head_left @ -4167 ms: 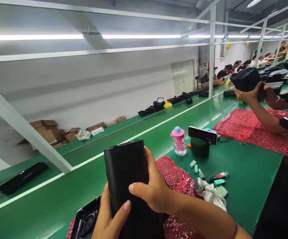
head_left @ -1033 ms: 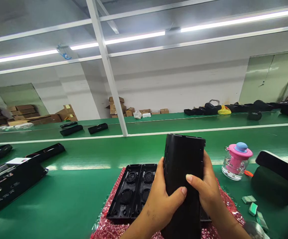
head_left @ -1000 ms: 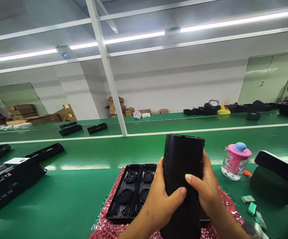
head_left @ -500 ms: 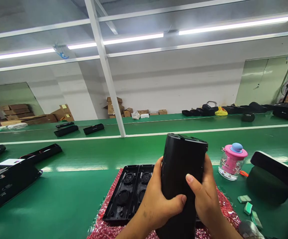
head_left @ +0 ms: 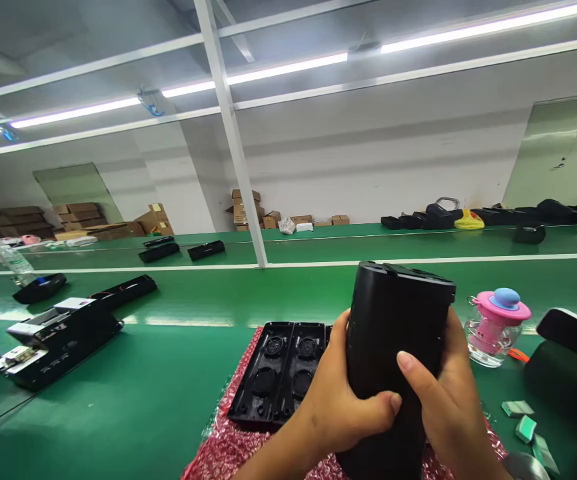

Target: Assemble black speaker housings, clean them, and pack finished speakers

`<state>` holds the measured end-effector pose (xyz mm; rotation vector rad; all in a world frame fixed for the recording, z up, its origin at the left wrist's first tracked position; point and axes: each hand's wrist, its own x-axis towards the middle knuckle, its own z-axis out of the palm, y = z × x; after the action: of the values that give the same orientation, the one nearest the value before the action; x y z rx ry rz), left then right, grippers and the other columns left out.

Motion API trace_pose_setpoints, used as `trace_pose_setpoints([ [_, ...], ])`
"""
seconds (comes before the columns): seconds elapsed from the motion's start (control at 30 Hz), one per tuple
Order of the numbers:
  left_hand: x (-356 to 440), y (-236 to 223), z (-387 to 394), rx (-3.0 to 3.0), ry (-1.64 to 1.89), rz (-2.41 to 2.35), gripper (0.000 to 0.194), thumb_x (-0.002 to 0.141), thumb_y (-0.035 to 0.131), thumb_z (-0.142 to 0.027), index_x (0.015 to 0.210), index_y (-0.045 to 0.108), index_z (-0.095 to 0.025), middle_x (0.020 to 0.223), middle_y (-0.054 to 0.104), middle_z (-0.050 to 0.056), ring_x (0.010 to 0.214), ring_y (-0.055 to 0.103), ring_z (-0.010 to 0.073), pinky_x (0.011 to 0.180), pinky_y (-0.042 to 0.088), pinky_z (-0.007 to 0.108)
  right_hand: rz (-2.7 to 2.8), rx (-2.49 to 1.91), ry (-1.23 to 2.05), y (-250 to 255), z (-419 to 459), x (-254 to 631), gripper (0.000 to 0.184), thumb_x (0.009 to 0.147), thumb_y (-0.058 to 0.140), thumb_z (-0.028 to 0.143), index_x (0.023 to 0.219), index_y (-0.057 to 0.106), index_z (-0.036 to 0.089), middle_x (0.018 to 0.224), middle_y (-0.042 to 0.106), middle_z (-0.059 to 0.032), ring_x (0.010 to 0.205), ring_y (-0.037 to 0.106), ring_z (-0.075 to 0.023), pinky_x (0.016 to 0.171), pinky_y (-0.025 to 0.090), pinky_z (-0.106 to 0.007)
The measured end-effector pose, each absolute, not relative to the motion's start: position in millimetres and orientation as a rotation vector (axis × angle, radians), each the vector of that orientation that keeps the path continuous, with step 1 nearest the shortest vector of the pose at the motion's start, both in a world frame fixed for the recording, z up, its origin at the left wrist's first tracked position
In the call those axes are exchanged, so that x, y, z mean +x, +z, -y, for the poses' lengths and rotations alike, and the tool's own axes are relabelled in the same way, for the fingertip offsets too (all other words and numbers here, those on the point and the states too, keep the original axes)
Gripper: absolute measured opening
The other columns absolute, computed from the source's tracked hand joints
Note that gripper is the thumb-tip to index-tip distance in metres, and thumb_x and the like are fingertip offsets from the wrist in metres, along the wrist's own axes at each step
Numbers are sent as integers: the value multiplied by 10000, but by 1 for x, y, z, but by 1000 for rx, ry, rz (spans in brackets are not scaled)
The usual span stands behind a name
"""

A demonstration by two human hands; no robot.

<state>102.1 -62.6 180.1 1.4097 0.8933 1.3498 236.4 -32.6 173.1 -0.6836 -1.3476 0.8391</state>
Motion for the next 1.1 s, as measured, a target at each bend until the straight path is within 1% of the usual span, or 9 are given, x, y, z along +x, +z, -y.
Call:
trace_pose_setpoints([
  [0.1,105,177,61,1361,1349,-872,918,683,781,-271,1444,268,-221,1361,561,143,1195,592,332,1017,491,484,1325,-742,820,174,30,239,730,871,633,440,1513,311,306,1362,551,-101,1246,549,-332,1002,510,-518],
  [0.2,105,178,62,1385,1323,-803,946,652,824,-226,1431,288,-225,1373,549,131,1244,561,321,1051,471,461,1336,-763,790,175,27,242,725,849,648,450,1491,351,289,1330,570,-112,1228,556,-351,1016,486,-547],
  [0.3,103,181,63,1428,1294,-786,924,632,831,-173,1410,338,-245,1367,551,104,1244,561,312,1045,485,450,1367,-740,781,176,25,245,676,865,640,440,1471,376,299,1345,564,-101,1230,560,-341,1022,489,-525],
  [0.37,103,181,63,1432,1280,-819,935,628,824,-159,1417,330,-253,1362,552,99,1231,570,311,1027,498,451,1372,-730,772,175,25,245,661,870,640,435,1465,386,300,1355,558,-97,1234,559,-335,1020,498,-509],
  [0.53,104,176,61,1409,1322,-808,988,608,826,-165,1426,276,-237,1358,551,116,1219,577,318,1025,490,475,1350,-733,797,175,28,243,702,865,640,436,1485,348,283,1331,568,-115,1204,577,-344,1017,498,-543],
  [0.67,106,175,61,1412,1318,-773,976,622,816,-174,1425,266,-245,1392,531,130,1252,558,340,1030,483,507,1356,-727,817,176,30,245,673,877,636,419,1478,357,301,1362,546,-99,1243,549,-335,1044,488,-534],
  [0.87,108,176,64,1387,1292,-766,1004,633,807,-186,1450,229,-263,1414,511,132,1269,546,341,1064,459,542,1370,-750,853,178,30,250,671,882,642,438,1478,352,334,1382,534,-84,1261,538,-336,1073,461,-547],
  [1.0,109,173,61,1453,1311,-729,1008,620,791,-183,1455,230,-228,1426,496,155,1305,507,366,1106,409,563,1401,-778,864,181,30,253,726,885,638,447,1517,299,330,1412,523,-94,1275,533,-347,1045,484,-541],
  [1.1,112,170,59,1453,1349,-737,1044,592,793,-180,1457,210,-218,1410,504,165,1286,518,378,1083,427,578,1411,-783,848,181,32,255,725,886,637,437,1518,298,325,1421,516,-99,1282,526,-353,1044,482,-552],
])
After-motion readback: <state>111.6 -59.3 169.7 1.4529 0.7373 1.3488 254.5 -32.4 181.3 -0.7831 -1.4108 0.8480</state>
